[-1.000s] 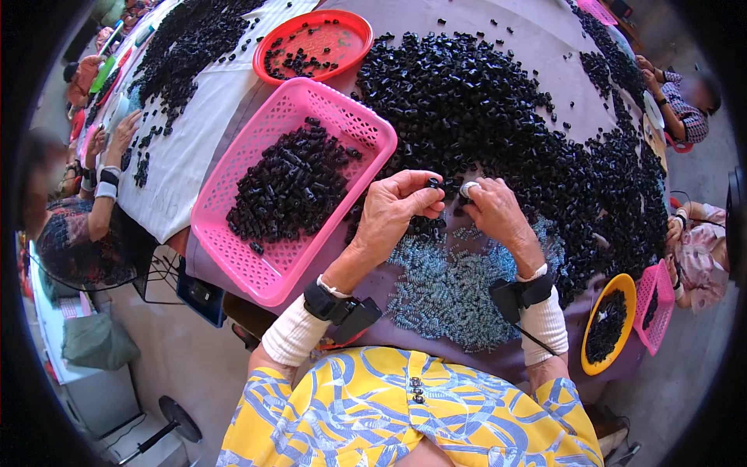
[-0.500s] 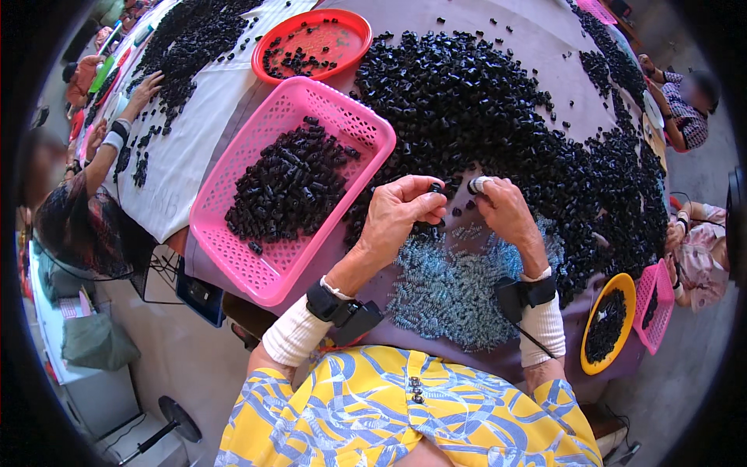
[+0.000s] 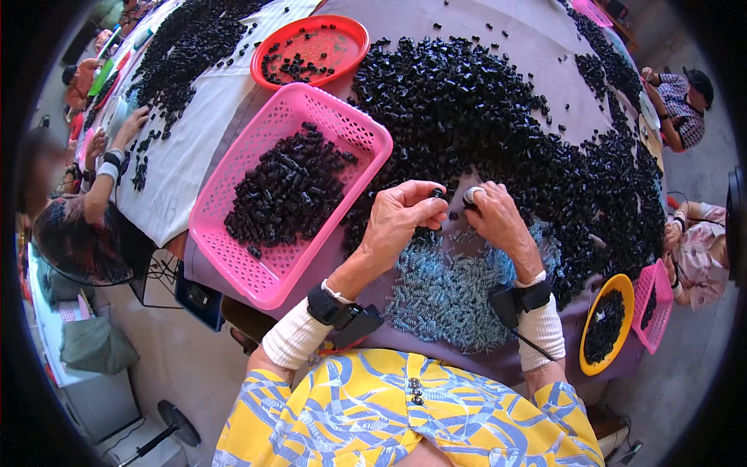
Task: Assembling small black plastic components with light blue base pieces in a manufacturing setting.
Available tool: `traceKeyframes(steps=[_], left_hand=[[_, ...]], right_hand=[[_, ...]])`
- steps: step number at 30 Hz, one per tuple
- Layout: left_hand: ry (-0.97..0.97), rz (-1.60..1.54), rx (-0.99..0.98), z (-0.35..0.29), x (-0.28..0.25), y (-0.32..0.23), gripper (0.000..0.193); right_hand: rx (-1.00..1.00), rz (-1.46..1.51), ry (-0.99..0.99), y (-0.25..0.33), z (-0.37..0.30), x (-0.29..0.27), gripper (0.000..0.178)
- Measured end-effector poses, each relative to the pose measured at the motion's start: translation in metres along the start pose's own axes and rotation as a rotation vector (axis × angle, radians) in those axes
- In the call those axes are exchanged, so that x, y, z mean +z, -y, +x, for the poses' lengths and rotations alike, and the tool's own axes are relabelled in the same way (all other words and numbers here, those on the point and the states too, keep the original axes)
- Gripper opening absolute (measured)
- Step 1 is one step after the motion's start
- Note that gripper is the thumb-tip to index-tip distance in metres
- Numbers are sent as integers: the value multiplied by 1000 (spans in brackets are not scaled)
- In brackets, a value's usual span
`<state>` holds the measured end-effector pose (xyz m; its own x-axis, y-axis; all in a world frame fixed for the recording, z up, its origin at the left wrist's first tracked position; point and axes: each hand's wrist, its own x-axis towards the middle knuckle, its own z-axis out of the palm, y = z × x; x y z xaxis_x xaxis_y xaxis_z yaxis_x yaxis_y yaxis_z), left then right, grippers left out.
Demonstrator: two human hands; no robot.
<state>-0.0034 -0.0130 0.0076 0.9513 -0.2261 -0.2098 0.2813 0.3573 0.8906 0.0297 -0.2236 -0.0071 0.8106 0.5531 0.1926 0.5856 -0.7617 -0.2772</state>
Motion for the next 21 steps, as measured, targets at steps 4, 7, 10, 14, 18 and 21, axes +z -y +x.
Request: traceKeyframes(steps=[4, 7, 10, 14, 18, 21], left_hand=[[-2, -18, -14, 1, 6, 3, 23], [-11, 10, -3, 4, 2, 10, 23], [13, -6, -5, 1, 3, 12, 25], [62, -79, -21, -1, 1, 9, 27], [75, -83, -26, -1, -5, 8, 22], [76, -125, -28, 1, -4, 4, 20]], right_hand=[[105, 274, -7, 6, -1, -14, 17], [2, 315, -54, 30, 12, -31, 18], [-58, 309, -14, 39, 17, -35, 18], [-23, 331, 31, 45, 23, -38, 19], [-96, 287, 20, 50, 30, -37, 19], [-135, 225, -11, 50, 32, -42, 20]])
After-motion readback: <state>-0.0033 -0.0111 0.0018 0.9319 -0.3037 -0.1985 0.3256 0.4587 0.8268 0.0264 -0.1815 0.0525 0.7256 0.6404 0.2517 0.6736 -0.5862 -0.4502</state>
